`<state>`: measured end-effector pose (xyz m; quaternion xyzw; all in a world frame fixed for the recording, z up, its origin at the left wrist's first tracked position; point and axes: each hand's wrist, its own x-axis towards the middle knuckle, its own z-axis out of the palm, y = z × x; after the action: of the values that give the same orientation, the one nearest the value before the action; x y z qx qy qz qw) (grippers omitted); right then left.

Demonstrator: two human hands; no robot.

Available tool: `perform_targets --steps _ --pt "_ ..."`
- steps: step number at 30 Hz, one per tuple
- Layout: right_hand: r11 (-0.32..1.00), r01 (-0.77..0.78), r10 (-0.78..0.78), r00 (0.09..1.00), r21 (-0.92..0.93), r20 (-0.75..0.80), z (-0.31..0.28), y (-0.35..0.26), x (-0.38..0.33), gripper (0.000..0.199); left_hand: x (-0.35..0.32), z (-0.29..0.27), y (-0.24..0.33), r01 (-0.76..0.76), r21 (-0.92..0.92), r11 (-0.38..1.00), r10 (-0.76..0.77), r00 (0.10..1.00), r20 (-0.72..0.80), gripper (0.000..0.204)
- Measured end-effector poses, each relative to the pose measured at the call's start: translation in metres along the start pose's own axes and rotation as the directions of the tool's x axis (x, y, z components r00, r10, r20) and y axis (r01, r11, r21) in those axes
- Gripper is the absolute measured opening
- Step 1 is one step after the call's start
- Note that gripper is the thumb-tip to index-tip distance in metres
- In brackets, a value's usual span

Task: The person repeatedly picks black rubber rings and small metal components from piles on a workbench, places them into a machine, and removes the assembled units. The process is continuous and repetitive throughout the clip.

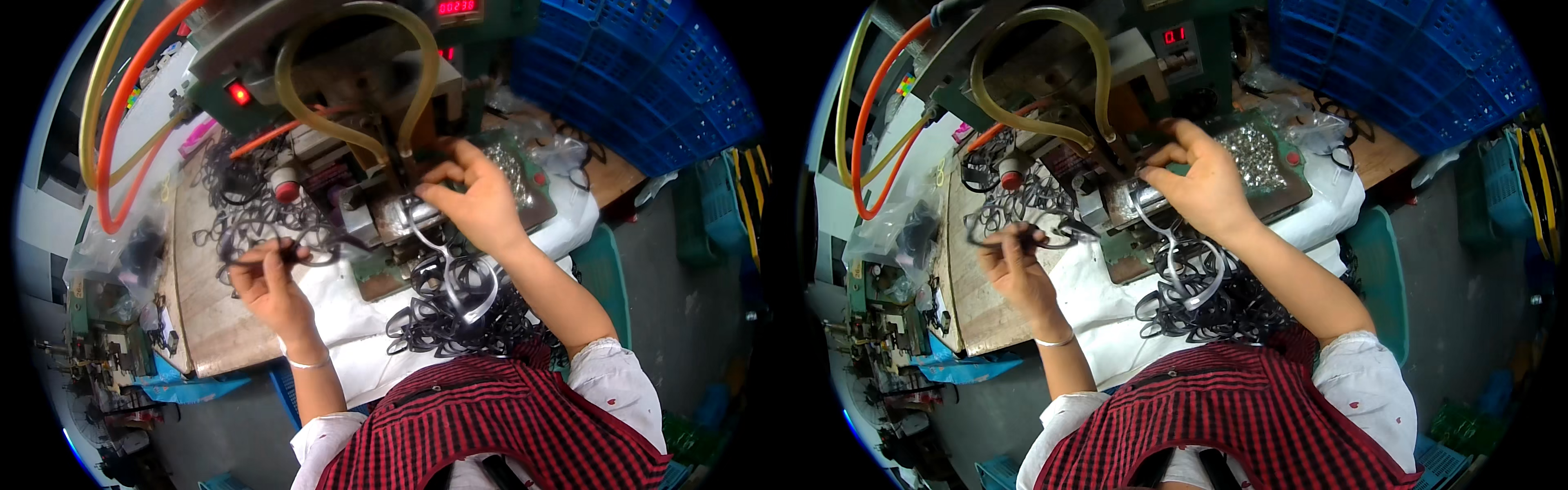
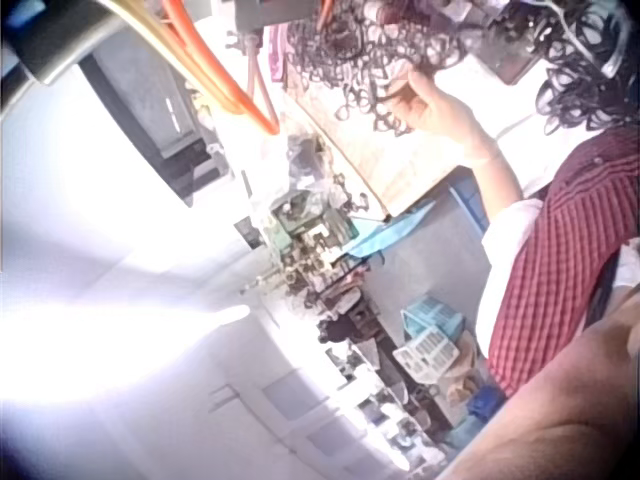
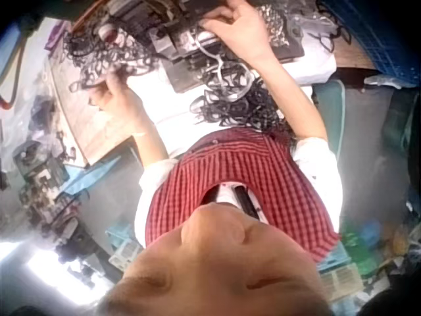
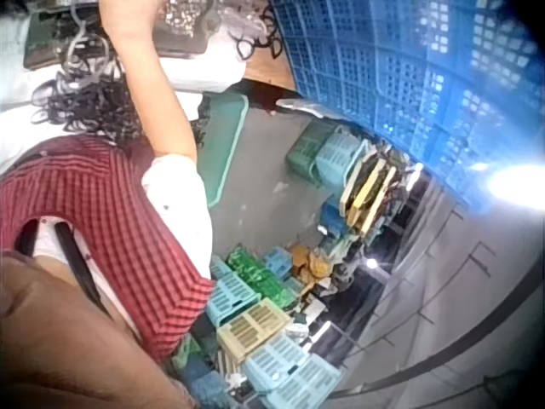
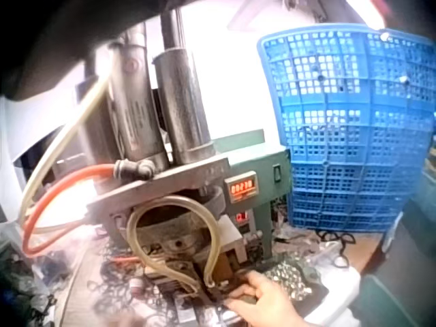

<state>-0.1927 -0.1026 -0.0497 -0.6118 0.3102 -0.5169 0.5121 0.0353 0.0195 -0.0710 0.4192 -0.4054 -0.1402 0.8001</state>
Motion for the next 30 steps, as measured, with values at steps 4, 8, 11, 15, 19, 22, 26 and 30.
perform_targets --steps 4,8,11,15,19,22,26,30 --pt "0.981 -0.116 0.105 0.992 0.157 0.077 0.005 -0.011 -0.005 0.05 0.03 0.053 0.044 -0.173 -0.157 0.972 0.199 0.966 0.168 0.007" --pt "0.982 -0.128 0.118 0.99 0.14 0.077 0.011 -0.029 -0.019 0.053 0.041 0.072 0.046 -0.28 -0.076 0.957 0.289 0.943 0.166 0.011" --pt "0.998 -0.052 0.043 0.982 0.046 0.186 -0.002 -0.037 -0.028 0.057 -0.004 0.049 0.067 -0.265 0.005 0.964 0.253 0.926 0.282 0.013" --pt "0.55 0.121 -0.22 0.976 -0.827 -0.003 -0.064 0.028 -0.02 0.037 -0.026 0.071 0.079 -0.799 0.144 0.584 0.422 0.45 0.787 0.019" --pt "0.291 -0.009 -0.271 0.958 -0.957 -0.091 -0.093 0.079 -0.028 0.025 -0.025 0.093 0.024 -0.882 0.104 0.459 0.518 0.361 0.776 0.025" --pt "0.374 0.049 -0.266 0.962 -0.926 -0.056 -0.1 0.085 -0.022 0.019 -0.029 0.088 0.017 -0.883 0.085 0.462 0.513 0.345 0.786 0.026" --pt "0.578 0.019 -0.272 0.947 -0.816 -0.171 -0.1 0.065 -0.007 0.014 -0.025 0.092 0.02 -0.872 0.092 0.481 0.503 0.361 0.785 0.028" --pt "0.511 0.056 -0.342 0.929 -0.858 -0.144 -0.098 0.074 -0.011 0.011 -0.024 0.092 0.016 -0.855 0.083 0.512 0.502 0.376 0.779 0.028"
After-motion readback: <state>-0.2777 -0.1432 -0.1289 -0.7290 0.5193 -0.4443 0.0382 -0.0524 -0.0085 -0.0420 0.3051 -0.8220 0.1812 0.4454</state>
